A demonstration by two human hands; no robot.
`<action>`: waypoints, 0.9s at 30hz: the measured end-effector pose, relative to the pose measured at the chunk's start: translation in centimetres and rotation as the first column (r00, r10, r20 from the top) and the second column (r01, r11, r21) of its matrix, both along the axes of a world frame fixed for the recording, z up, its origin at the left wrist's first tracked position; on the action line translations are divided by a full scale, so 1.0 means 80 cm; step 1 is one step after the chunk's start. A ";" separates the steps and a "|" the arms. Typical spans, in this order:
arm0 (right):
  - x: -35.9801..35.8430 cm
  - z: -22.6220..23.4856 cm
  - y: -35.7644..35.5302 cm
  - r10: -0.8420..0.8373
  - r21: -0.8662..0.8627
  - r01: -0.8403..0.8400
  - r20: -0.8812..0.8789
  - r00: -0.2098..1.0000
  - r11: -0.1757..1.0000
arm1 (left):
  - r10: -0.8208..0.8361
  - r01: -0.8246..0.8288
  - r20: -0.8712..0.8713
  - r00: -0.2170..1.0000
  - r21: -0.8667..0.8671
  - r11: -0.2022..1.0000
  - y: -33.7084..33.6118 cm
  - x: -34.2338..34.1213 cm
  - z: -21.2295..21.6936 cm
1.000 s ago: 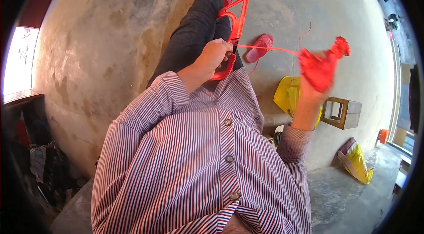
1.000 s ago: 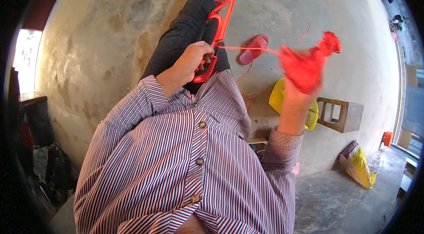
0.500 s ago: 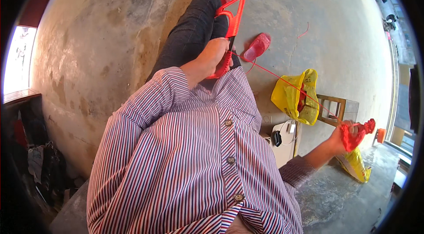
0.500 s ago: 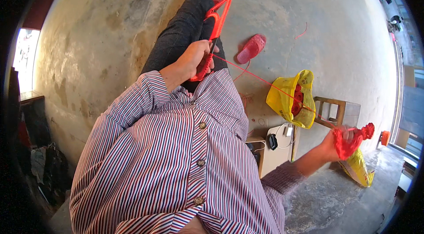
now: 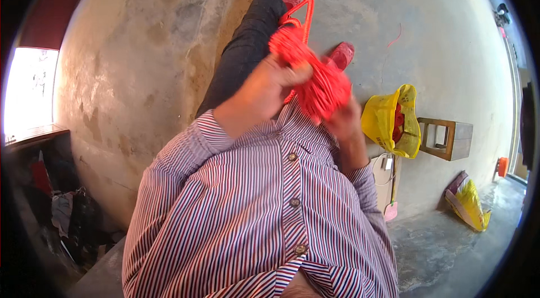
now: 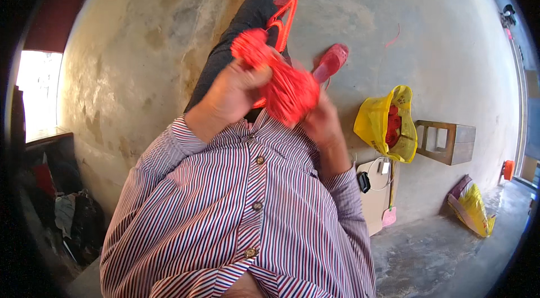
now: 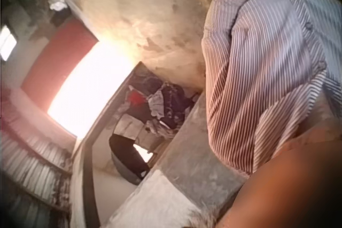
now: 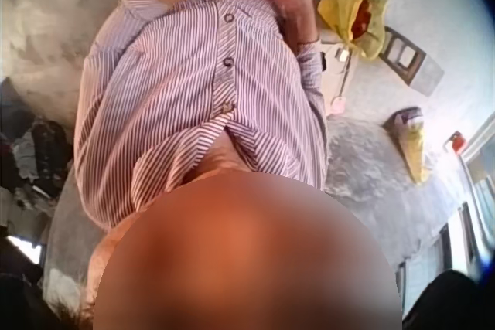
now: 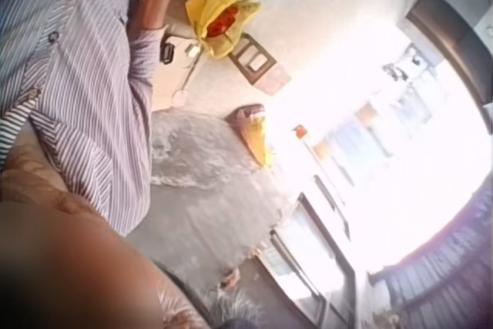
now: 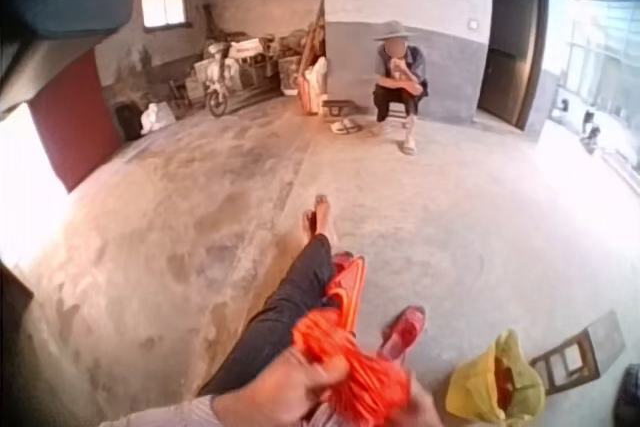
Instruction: The recorder is wrapping a red plastic clothes hanger with a length of red string/rope while sitting on the floor.
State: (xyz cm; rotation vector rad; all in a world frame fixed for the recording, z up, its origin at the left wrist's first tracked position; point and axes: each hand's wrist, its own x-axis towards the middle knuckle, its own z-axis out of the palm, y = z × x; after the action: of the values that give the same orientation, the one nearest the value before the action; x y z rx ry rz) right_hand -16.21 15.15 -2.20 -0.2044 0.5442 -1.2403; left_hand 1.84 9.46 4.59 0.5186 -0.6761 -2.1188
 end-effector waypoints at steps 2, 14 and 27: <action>-0.025 0.013 -0.034 0.195 -0.064 -0.222 -0.289 0.937 0.973 | 0.197 -0.196 0.000 0.980 0.107 0.975 -0.022 0.021 0.005; -0.022 -0.046 -0.096 0.121 -0.053 -0.559 -0.955 0.270 0.828 | 0.629 0.941 0.778 -0.007 -0.207 0.267 -0.047 0.049 -0.032; -0.063 -0.010 -0.089 -0.398 -0.368 0.203 -0.597 0.697 0.907 | 0.542 0.091 0.754 0.371 -0.610 0.787 -0.056 0.026 -0.096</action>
State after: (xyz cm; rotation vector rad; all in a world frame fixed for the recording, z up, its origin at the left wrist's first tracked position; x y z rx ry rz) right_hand -21.21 8.06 -3.04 -0.8517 1.0558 -1.5675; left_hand 3.88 4.99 -3.10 1.3788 -1.6765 -1.0376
